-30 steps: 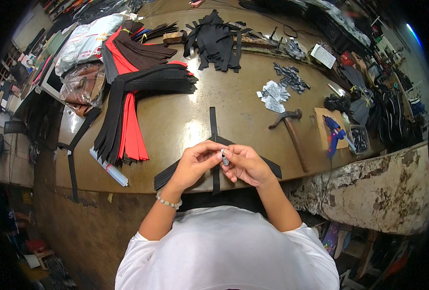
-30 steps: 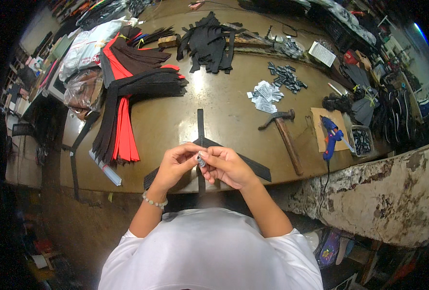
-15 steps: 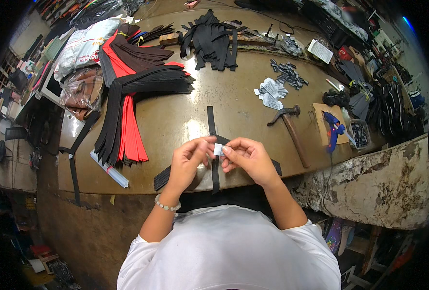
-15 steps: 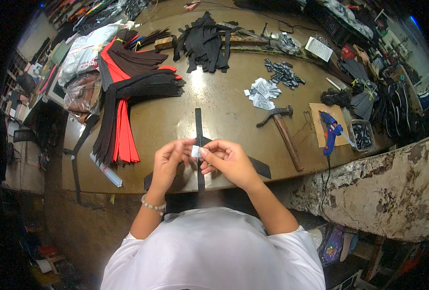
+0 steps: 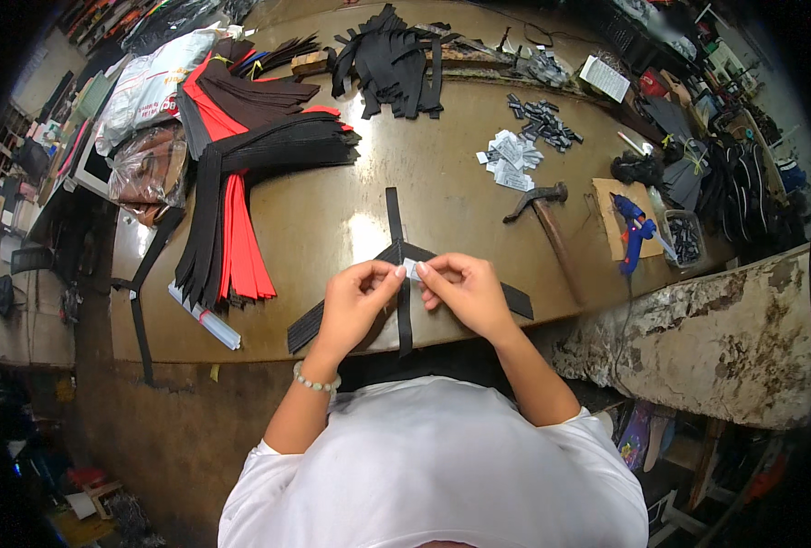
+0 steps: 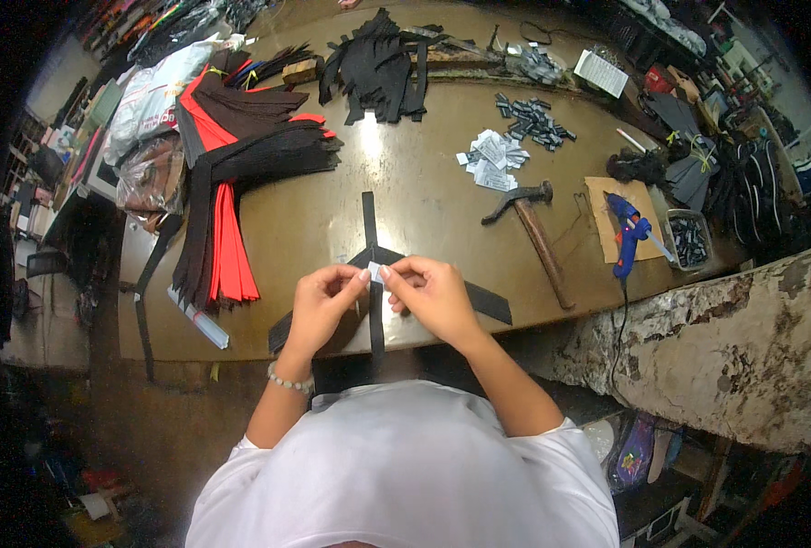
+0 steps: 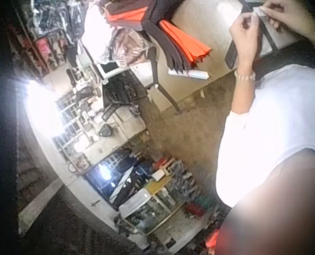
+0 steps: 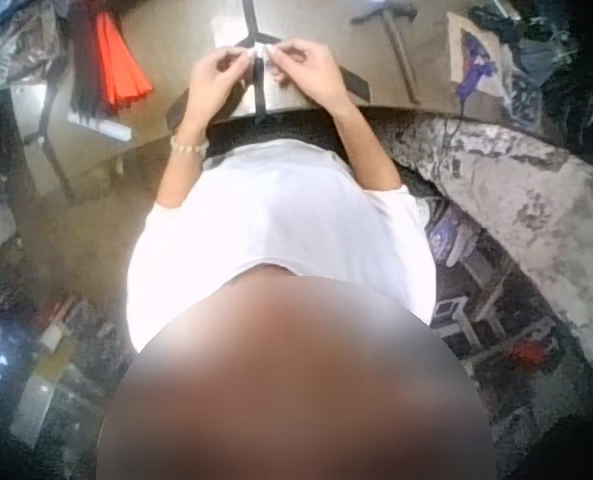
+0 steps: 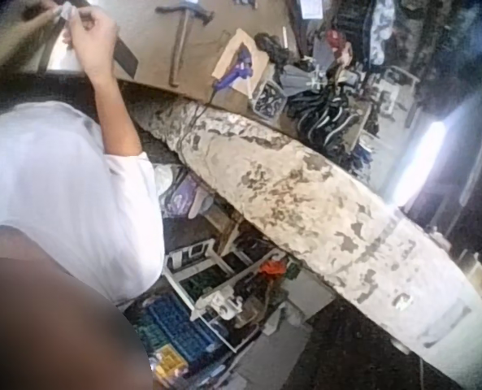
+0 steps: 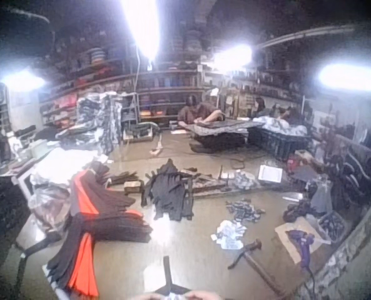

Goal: The person bundles black fabric strips with a rubber band, then uses a hot glue gun to attach metal buckles to the ends of the strips. They repeatedly apply glue and press the buckles onto the fabric.

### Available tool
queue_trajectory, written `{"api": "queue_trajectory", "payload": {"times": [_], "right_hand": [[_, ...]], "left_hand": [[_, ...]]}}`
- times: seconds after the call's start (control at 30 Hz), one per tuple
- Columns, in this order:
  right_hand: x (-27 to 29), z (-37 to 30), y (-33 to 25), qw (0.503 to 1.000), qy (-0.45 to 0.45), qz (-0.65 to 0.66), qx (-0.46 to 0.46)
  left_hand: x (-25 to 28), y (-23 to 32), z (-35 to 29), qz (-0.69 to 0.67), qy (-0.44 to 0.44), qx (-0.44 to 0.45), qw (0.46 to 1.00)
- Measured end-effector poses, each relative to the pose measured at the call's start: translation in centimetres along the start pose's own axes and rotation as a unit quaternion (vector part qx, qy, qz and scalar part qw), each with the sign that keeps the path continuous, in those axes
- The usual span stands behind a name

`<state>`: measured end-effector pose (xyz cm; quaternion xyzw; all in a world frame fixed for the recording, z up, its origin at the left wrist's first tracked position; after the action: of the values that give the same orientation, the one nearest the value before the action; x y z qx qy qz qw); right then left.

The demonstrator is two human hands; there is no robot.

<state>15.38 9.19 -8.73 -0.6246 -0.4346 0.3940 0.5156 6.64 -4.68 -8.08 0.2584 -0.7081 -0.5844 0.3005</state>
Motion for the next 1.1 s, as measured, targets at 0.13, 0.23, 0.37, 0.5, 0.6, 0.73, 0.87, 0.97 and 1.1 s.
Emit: {"api": "queue_trajectory", "payload": {"times": [0.13,0.23,0.37,0.5,0.6,0.73,0.87,0.97,1.1], "right_hand": [[0.6,2.2,0.4,0.991,0.028,-0.133,0.02],[1.1,3.6,0.7,0.975,0.062,-0.212,0.019],[1.2,4.3,1.2,0.96,0.061,-0.273,-0.012],[1.0,4.3,0.8,0.951,0.064,-0.303,0.006],[1.0,4.3,1.0,0.952,0.06,-0.301,0.0],[1.1,4.5,1.4,0.957,0.05,-0.285,-0.002],[1.1,4.7,1.6,0.952,0.045,-0.303,0.005],[1.1,4.6,1.2,0.948,0.055,-0.311,0.026],[1.0,4.4,1.2,0.951,0.054,-0.304,0.025]], "left_hand": [[0.1,-0.3,1.9,0.158,0.018,-0.04,0.986],[0.1,-0.1,2.9,0.225,0.043,-0.071,0.971],[0.1,-0.4,3.4,0.24,0.051,-0.058,0.968],[1.0,-0.7,3.7,0.21,0.078,-0.048,0.973],[1.3,-1.3,4.0,0.176,0.091,-0.038,0.98],[1.0,-1.4,4.2,0.217,0.086,-0.057,0.971],[1.4,-1.3,3.6,0.13,0.05,-0.048,0.989],[1.1,0.3,2.0,0.171,-0.022,-0.127,0.977],[0.2,0.5,0.6,0.235,-0.032,-0.159,0.958]]}}
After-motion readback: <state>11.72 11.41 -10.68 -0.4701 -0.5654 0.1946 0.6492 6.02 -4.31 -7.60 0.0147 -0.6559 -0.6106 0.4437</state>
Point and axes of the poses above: each hand's wrist, its own z-axis towards the middle knuckle, its own x-axis out of the back of the hand, y = z × x, the point moved 7 cm from there along z, towards the middle knuckle, and after that the axes turned 4 degrees about -y, right-handed, at the moved point
